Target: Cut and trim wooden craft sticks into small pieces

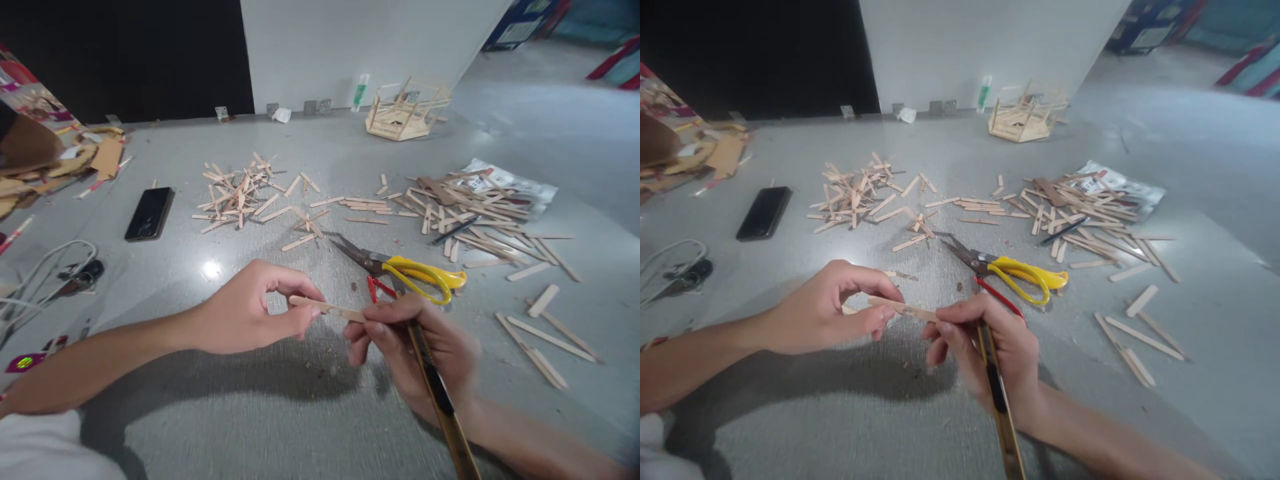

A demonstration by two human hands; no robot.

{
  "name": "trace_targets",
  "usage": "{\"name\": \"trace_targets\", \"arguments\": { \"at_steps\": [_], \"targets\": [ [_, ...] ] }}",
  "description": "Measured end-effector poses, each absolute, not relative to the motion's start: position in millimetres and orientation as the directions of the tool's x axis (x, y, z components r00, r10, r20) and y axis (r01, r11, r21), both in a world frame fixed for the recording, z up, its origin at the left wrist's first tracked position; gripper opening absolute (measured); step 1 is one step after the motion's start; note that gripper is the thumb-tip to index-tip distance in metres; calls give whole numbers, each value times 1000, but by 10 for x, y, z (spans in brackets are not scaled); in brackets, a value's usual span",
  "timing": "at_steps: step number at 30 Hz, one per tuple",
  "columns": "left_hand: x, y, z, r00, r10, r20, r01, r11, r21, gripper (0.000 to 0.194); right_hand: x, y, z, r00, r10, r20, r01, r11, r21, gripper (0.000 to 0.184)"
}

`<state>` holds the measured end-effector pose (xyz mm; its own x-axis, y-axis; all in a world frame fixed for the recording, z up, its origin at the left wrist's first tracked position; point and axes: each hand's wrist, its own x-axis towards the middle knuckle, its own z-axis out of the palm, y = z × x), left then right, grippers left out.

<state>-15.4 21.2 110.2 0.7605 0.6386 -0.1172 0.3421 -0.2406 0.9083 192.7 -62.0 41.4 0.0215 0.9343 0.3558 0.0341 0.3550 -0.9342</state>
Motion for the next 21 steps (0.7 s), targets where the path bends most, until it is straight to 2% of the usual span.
{"name": "trace_targets", "arguments": {
  "at_steps": [4, 9, 12, 14, 16, 18, 21],
  "targets": [
    [-140, 228, 1090, 773, 614, -156, 328, -177, 928, 23, 1934, -620, 387, 14, 934, 356, 41, 355, -934, 7],
    [-133, 229, 1081, 763, 614, -201, 354, -137, 925, 33, 1972, -598, 346, 17, 931, 364, 159, 357, -921, 2],
    [-136, 255, 1046, 737, 636, -230, 419, -162, 894, 35, 2025, -556, 304, 11, 922, 387, 252, 372, -893, 23],
    [-143, 312, 984, 737, 637, -226, 469, -241, 850, 33, 2070, -515, 269, 67, 906, 417, 280, 384, -880, 48],
    [-154, 406, 880, 791, 578, -202, 466, -353, 811, 36, 2105, -469, 237, 51, 908, 415, 322, 378, -868, 58],
    [-169, 520, 744, 837, 508, -204, 446, -417, 792, 34, 2113, -425, 212, -79, 947, 311, 388, 316, -866, 49],
    [-185, 664, 539, 843, 430, -324, 484, -343, 805, 32, 2066, -376, 178, -237, 971, 15, 348, 99, -932, 28]
  ]
}}
